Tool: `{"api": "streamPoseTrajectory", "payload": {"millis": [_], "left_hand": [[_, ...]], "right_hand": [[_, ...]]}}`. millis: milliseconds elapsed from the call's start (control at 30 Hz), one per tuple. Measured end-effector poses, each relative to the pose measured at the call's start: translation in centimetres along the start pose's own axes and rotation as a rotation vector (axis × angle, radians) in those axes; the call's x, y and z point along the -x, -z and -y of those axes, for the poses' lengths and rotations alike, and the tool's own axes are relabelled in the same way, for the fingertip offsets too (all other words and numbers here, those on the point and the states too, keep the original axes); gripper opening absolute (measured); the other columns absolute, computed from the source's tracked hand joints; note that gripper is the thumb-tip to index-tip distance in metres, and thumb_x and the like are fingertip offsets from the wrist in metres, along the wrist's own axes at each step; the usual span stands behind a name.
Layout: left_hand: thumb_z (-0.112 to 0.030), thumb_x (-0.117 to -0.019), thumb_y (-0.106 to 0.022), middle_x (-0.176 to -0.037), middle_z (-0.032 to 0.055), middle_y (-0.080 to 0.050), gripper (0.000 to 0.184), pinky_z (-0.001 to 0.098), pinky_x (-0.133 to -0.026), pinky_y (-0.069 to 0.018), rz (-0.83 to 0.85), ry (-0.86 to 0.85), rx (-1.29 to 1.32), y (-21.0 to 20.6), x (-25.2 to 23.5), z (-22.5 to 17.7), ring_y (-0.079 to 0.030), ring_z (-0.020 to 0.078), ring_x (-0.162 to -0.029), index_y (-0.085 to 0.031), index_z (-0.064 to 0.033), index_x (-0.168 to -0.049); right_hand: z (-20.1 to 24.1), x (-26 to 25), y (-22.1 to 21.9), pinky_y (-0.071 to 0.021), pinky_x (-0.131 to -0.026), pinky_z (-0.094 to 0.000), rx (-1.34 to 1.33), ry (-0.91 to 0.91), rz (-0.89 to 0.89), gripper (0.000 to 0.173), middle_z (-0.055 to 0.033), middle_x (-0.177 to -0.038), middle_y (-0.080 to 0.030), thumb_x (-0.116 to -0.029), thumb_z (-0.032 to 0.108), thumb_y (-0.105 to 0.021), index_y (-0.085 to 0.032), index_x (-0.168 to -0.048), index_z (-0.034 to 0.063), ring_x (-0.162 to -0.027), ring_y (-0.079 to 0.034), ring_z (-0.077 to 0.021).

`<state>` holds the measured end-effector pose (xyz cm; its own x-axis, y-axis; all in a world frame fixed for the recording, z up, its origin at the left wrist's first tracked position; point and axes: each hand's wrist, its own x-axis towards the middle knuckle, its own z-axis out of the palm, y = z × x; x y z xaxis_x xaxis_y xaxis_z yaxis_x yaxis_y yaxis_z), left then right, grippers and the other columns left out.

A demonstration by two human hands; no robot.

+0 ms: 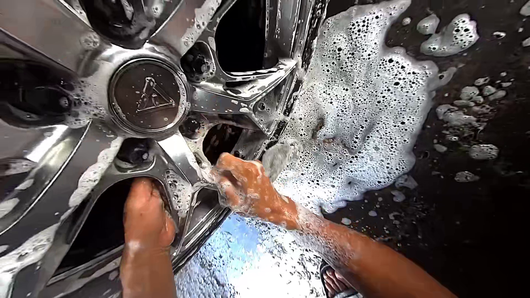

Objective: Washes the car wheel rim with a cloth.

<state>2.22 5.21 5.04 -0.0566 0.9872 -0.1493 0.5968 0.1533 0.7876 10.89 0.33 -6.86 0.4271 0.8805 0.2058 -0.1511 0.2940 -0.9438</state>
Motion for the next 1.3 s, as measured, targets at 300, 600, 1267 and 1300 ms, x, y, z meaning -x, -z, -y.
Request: {"api": "streamPoseTrajectory", "payload": {"millis": [300,600,1267,1300], "left_hand": [[-0.016,-0.1095,-0.019,-0.080,-0.0182,-0.065,0.042,0.0150,-0.074,-0.0560,-0.014,-0.040,0.024,-0.3,0.0,0.0,-0.065,-0.0077,-0.080,-0.057,-0.0259,-0.093],[-0.012,-0.1074,-0.026,-0.082,-0.0201,-0.066,0.036,0.0135,-0.080,-0.0538,-0.055,-0.173,0.007,-0.4,-0.1,0.7,-0.064,-0.0085,-0.085,-0.058,-0.0249,-0.095],[-0.016,-0.1081,-0.017,-0.085,-0.0090,-0.073,0.046,0.0216,-0.077,-0.0595,0.053,-0.031,0.893,-12.8,0.6,5.4,-0.070,-0.0007,-0.084,-0.063,-0.0114,-0.102],[-0.016,-0.1075,-0.018,-0.088,-0.0072,-0.073,0.046,0.0235,-0.079,-0.0594,0.108,-0.048,0.891,-12.7,-0.1,4.6,-0.070,0.0016,-0.086,-0.063,-0.0118,-0.102]], "right_hand": [[-0.5,-1.1,0.6,-0.0515,-0.055,-0.0366,0.087,0.130,0.056,0.011,-0.0109,-0.067,-0.063,-0.0765,-0.001,-0.070,-0.069,-0.087,-0.0021,-0.061,-0.064,-0.0235],[-2.1,1.0,4.2,-0.0579,-0.068,-0.0231,0.197,0.158,-0.193,0.015,-0.0132,-0.085,-0.070,-0.0921,0.007,-0.064,-0.069,-0.096,-0.0064,-0.073,-0.068,-0.0126],[-2.6,-3.8,1.8,-0.0556,-0.069,-0.0398,0.680,0.362,-0.317,0.024,-0.0112,-0.079,-0.071,-0.0942,0.008,-0.057,-0.079,-0.105,0.0076,-0.075,-0.069,-0.0266],[-3.2,-2.9,2.5,-0.0565,-0.073,-0.0413,0.662,0.304,-0.275,0.027,-0.0134,-0.085,-0.073,-0.0952,0.007,-0.057,-0.079,-0.112,0.0086,-0.079,-0.070,-0.0281]]}}
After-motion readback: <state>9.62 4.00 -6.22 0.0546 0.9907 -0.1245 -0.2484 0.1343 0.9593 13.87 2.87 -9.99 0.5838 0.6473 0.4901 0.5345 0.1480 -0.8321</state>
